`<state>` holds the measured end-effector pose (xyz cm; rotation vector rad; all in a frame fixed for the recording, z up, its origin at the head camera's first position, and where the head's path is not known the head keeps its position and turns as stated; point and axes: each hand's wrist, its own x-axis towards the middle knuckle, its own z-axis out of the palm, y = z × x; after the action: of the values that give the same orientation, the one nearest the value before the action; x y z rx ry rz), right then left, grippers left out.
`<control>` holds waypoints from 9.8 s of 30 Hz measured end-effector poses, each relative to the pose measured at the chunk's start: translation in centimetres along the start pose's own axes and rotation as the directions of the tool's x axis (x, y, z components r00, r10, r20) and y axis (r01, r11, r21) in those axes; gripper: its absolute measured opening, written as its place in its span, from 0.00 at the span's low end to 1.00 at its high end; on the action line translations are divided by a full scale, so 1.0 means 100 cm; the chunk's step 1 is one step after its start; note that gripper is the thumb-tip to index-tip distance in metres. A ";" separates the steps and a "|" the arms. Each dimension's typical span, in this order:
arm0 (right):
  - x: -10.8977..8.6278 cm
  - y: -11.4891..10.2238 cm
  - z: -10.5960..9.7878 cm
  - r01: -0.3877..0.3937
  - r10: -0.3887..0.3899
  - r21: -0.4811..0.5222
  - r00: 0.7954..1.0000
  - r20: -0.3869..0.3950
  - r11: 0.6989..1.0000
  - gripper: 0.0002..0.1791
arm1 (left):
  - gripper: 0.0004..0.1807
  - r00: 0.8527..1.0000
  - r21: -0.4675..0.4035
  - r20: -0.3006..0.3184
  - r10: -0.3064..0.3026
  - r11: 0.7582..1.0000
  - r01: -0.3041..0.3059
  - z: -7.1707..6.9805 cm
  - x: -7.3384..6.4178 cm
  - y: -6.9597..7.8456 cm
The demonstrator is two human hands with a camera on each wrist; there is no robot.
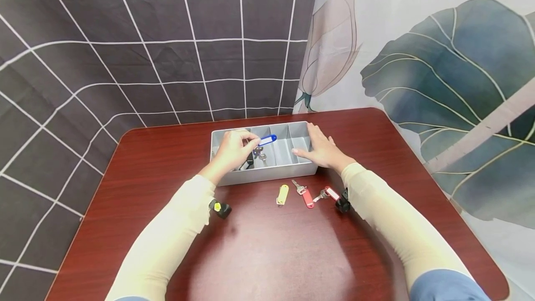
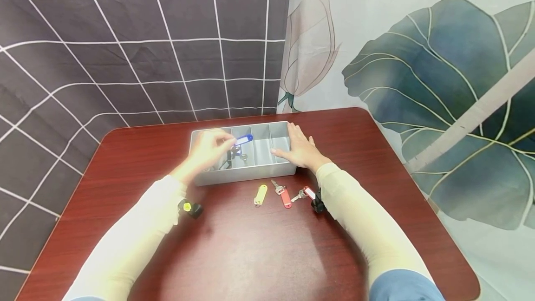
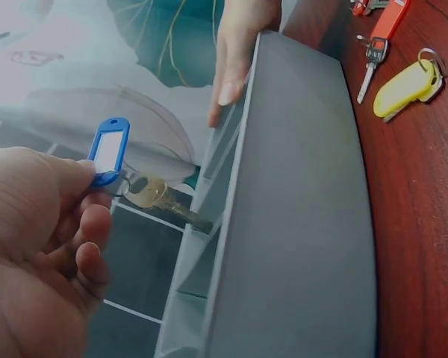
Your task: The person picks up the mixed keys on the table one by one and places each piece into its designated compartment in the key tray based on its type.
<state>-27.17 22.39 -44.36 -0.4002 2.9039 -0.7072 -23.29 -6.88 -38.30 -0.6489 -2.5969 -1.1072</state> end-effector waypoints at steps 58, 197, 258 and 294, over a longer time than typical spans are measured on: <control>-0.003 0.000 -0.001 0.007 -0.008 0.030 1.000 0.014 1.000 0.63 | 0.07 0.989 0.191 0.016 -0.146 0.972 0.140 0.030 0.013 -0.030; -0.127 0.078 0.001 0.215 -0.214 0.024 0.976 -0.032 0.976 0.33 | 0.72 0.879 0.339 -0.038 -0.475 0.822 0.458 0.009 -0.054 -0.053; -0.114 0.075 0.005 0.146 -0.136 0.200 0.989 -0.062 0.969 0.05 | 0.66 0.878 0.320 -0.030 -0.478 0.828 0.461 0.009 -0.054 -0.054; -0.109 0.070 -0.001 0.134 -0.095 0.322 0.986 -0.133 0.937 0.08 | 0.65 0.883 0.305 -0.033 -0.468 0.836 0.455 0.007 -0.052 -0.054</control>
<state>-18.30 31.55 -46.90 -0.5044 2.8048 -1.2510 -21.47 -11.25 -44.14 0.0371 -2.9617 -0.7689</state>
